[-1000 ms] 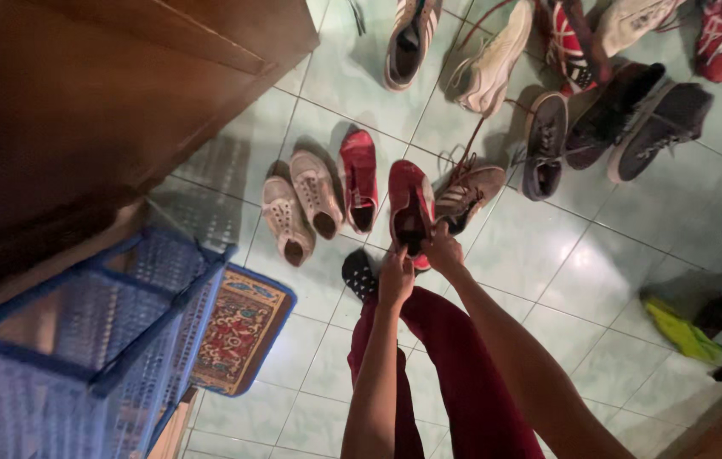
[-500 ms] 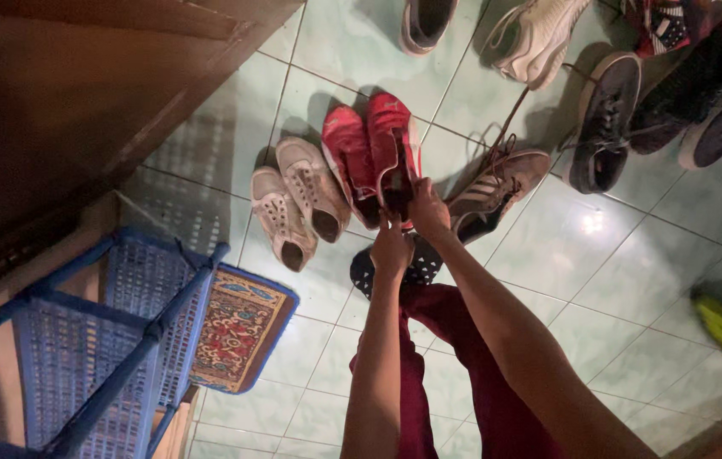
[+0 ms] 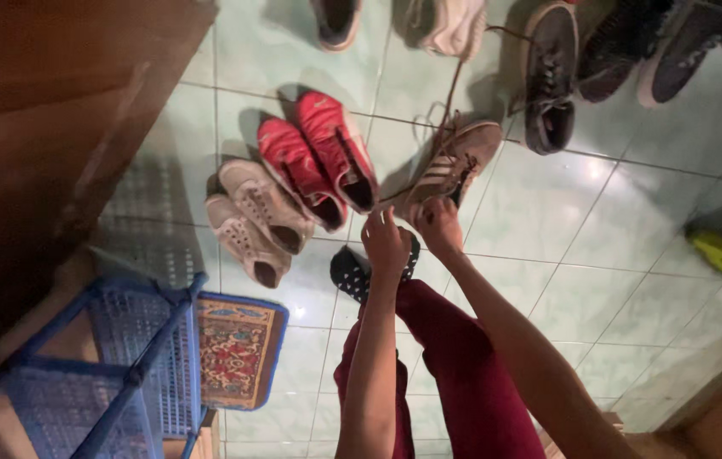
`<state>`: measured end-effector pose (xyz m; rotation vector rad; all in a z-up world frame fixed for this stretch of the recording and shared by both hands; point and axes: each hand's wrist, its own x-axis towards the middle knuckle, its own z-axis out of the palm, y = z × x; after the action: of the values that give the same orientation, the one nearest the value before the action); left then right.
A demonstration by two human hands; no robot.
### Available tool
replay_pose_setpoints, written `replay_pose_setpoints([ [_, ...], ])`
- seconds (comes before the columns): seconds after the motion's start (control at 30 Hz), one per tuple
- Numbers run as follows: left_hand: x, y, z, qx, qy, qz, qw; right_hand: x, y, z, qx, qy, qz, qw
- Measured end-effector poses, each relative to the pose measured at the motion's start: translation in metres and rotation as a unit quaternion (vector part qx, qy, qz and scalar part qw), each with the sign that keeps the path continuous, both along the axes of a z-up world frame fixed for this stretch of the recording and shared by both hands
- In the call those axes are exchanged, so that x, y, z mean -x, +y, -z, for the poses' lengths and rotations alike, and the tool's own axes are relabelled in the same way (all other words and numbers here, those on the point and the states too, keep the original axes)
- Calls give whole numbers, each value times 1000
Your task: The person unlaces and relaces several pairs of shoes one by one. They remove the laces from each shoe, place the laces on a nearby door frame, then re-lace the same shoe before moving to the next pair.
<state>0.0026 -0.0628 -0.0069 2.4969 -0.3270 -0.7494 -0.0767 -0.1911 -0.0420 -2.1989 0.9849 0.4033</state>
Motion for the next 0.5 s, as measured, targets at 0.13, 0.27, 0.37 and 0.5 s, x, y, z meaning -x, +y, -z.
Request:
replay_pose_setpoints([
  [0.13,12,-28,23,33,125,43,991,44,-25,21,118,16,52,992],
  [0.27,25,-55,55,42,116,60,991,74,-46,69,-8,11,216,976],
  [0.37,26,-64,78,60,46,100,992,76,-54,97,-35,104,177,978],
  [0.5,34,-64,98,5,76,173,982,77,-58,104,-45,168,196,965],
])
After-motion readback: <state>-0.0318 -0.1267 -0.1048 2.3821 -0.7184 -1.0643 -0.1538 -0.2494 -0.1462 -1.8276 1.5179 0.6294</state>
